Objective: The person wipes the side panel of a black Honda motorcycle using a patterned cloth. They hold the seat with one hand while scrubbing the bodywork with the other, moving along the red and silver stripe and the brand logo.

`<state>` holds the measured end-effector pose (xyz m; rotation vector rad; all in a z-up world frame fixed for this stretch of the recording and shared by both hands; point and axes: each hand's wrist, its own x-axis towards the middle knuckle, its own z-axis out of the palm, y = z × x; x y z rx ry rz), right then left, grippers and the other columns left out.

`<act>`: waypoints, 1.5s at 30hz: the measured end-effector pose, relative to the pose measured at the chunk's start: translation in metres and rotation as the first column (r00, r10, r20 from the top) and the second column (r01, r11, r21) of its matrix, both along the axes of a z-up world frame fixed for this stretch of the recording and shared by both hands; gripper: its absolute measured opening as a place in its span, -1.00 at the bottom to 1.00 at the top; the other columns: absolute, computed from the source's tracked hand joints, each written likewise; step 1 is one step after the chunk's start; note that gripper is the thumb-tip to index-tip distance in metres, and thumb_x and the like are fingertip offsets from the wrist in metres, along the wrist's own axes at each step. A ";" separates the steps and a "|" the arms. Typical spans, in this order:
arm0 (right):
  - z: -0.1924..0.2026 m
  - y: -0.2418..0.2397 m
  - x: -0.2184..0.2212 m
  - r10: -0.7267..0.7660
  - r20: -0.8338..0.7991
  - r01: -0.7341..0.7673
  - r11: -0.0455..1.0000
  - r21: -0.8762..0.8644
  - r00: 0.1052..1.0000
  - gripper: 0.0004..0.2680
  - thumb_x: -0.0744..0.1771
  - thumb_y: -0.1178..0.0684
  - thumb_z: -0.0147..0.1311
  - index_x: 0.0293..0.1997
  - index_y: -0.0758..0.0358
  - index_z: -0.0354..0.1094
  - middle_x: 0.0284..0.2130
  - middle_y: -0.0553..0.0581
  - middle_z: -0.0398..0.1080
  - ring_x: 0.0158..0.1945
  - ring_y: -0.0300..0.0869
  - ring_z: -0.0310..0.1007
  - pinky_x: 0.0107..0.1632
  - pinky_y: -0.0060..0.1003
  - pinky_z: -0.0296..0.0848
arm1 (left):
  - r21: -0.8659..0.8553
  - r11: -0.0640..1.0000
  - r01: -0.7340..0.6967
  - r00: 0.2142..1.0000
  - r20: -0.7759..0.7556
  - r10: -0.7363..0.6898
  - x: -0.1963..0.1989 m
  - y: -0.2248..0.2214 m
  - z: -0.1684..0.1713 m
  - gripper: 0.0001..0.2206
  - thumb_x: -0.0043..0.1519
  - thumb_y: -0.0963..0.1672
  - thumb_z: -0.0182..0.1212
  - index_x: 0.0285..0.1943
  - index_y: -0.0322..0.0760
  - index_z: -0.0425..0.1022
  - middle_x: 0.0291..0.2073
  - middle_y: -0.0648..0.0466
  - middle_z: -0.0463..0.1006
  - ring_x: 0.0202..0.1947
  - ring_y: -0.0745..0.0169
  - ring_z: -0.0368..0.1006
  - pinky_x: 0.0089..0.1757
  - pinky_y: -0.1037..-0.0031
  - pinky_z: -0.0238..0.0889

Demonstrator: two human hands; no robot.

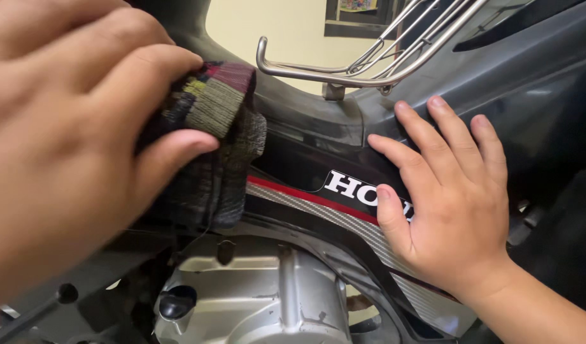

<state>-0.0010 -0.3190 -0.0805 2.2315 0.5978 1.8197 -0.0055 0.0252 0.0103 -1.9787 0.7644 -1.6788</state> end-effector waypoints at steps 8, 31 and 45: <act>0.002 -0.003 -0.002 -0.020 -0.007 0.020 1.000 -0.024 1.000 -0.64 0.49 -0.12 0.08 0.39 0.19 0.64 0.65 0.30 0.54 0.76 0.33 0.41 0.73 0.33 0.16 | -0.094 0.975 0.201 0.977 -0.054 -0.206 0.025 -0.088 -0.028 -0.40 0.54 0.32 0.26 0.12 -0.17 0.69 -0.01 -0.05 0.67 0.12 -0.23 0.53 0.31 0.01 0.34; 0.000 0.000 -0.002 -0.004 -0.007 0.004 1.000 0.006 1.000 -0.62 0.50 -0.10 0.11 0.51 0.12 0.67 0.64 0.30 0.56 0.76 0.31 0.41 0.75 0.29 0.13 | 0.049 0.964 0.261 0.959 -0.129 -0.253 0.010 -0.026 -0.003 -0.43 0.58 0.31 0.23 0.29 -0.10 0.67 0.20 -0.01 0.73 0.25 -0.18 0.60 0.32 0.05 0.35; 0.000 -0.003 0.000 0.002 0.016 -0.002 1.000 -0.017 1.000 -0.64 0.45 -0.11 0.16 0.37 0.21 0.69 0.61 0.30 0.58 0.72 0.32 0.47 0.73 0.32 0.19 | -0.051 0.954 0.297 0.953 -0.053 -0.300 0.029 -0.078 -0.032 -0.48 0.65 0.23 0.12 0.22 -0.18 0.66 0.12 -0.09 0.68 0.15 -0.22 0.55 0.39 0.04 0.30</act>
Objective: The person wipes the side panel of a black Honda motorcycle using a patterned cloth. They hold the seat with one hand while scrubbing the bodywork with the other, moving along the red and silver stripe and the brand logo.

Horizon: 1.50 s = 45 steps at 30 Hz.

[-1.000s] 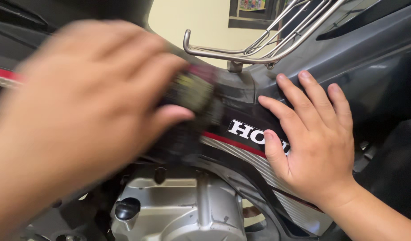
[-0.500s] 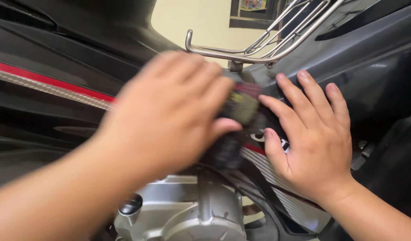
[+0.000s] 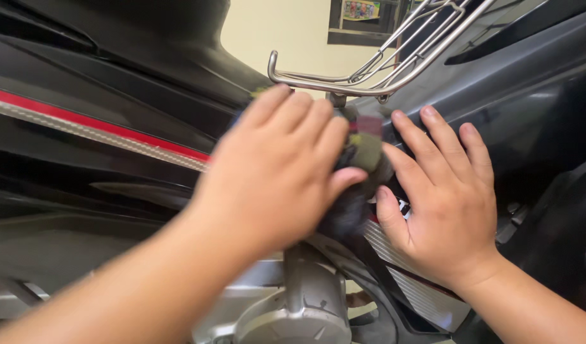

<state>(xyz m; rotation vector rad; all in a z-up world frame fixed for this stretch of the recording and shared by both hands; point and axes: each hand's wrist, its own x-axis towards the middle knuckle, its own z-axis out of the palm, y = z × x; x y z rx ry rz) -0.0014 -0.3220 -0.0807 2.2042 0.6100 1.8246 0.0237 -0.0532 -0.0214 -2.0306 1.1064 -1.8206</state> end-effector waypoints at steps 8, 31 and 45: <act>-0.001 0.005 0.004 0.007 0.019 -0.008 1.000 0.022 1.000 -0.63 0.49 -0.10 0.10 0.45 0.10 0.72 0.59 0.30 0.61 0.74 0.32 0.45 0.74 0.34 0.19 | 0.021 0.917 -0.399 0.886 0.265 0.380 -0.043 0.127 0.039 -0.48 0.87 0.30 0.17 0.59 0.09 0.81 0.50 0.27 0.89 0.57 0.18 0.80 0.64 0.28 0.37; -0.002 0.007 0.001 -0.036 0.017 0.036 0.999 0.014 0.999 -0.61 0.47 -0.13 0.08 0.46 0.05 0.65 0.61 0.25 0.55 0.75 0.28 0.38 0.75 0.31 0.14 | -0.115 0.974 -0.194 0.977 0.068 0.202 -0.022 0.039 0.002 -0.44 0.65 0.20 0.16 0.47 -0.23 0.69 0.43 -0.08 0.73 0.50 -0.14 0.55 0.54 0.06 0.21; -0.001 0.006 -0.003 -0.034 -0.059 0.036 0.999 0.028 0.998 -0.61 0.50 -0.12 0.03 0.52 0.05 0.61 0.65 0.25 0.48 0.78 0.27 0.32 0.75 0.36 0.13 | 0.044 0.974 -0.221 0.967 0.141 0.213 -0.044 0.111 0.039 -0.50 0.69 0.30 0.20 0.45 0.08 0.72 0.37 0.22 0.81 0.39 0.06 0.71 0.40 0.21 0.41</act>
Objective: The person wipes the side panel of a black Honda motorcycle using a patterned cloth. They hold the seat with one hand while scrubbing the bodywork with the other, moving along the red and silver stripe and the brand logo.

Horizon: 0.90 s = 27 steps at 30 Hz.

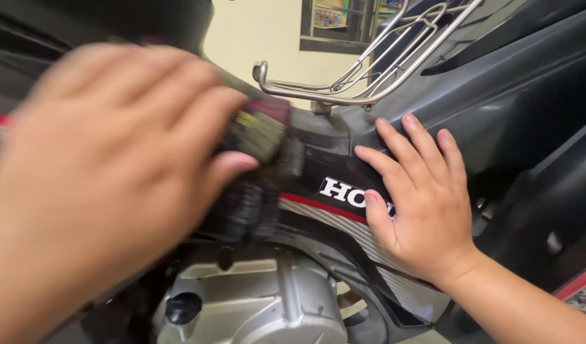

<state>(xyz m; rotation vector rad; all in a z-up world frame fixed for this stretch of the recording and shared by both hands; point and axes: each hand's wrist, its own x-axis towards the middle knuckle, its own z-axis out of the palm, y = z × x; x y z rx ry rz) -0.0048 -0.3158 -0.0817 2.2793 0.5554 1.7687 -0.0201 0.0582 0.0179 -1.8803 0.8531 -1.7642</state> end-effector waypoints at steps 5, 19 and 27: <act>0.000 0.000 0.001 -0.005 0.000 0.005 1.000 0.000 1.000 -0.61 0.50 -0.12 0.02 0.53 0.05 0.60 0.66 0.26 0.49 0.78 0.29 0.34 0.75 0.36 0.12 | -0.153 0.988 -0.003 0.999 -0.050 -0.005 0.016 -0.041 -0.018 -0.53 0.58 0.29 0.26 0.26 0.04 0.67 0.29 0.13 0.78 0.37 -0.01 0.63 0.44 0.16 0.30; 0.001 -0.004 0.003 0.035 0.006 -0.035 0.999 0.014 0.999 -0.62 0.50 -0.15 0.09 0.50 0.03 0.64 0.63 0.23 0.53 0.76 0.26 0.38 0.73 0.31 0.13 | -0.016 1.000 -0.011 0.999 -0.051 0.011 0.008 -0.026 -0.005 -0.51 0.61 0.29 0.29 0.35 0.02 0.72 0.31 0.11 0.77 0.32 -0.09 0.68 0.38 0.12 0.42; -0.001 -0.004 0.005 0.009 0.042 -0.009 1.000 -0.011 0.999 -0.61 0.44 -0.12 0.16 0.44 0.15 0.65 0.63 0.26 0.56 0.74 0.28 0.43 0.74 0.33 0.17 | -0.271 0.952 0.139 0.961 -0.193 -0.196 0.035 -0.125 -0.052 -0.48 0.51 0.20 0.27 0.28 -0.24 0.63 0.34 -0.17 0.71 0.37 -0.28 0.52 0.51 -0.06 0.18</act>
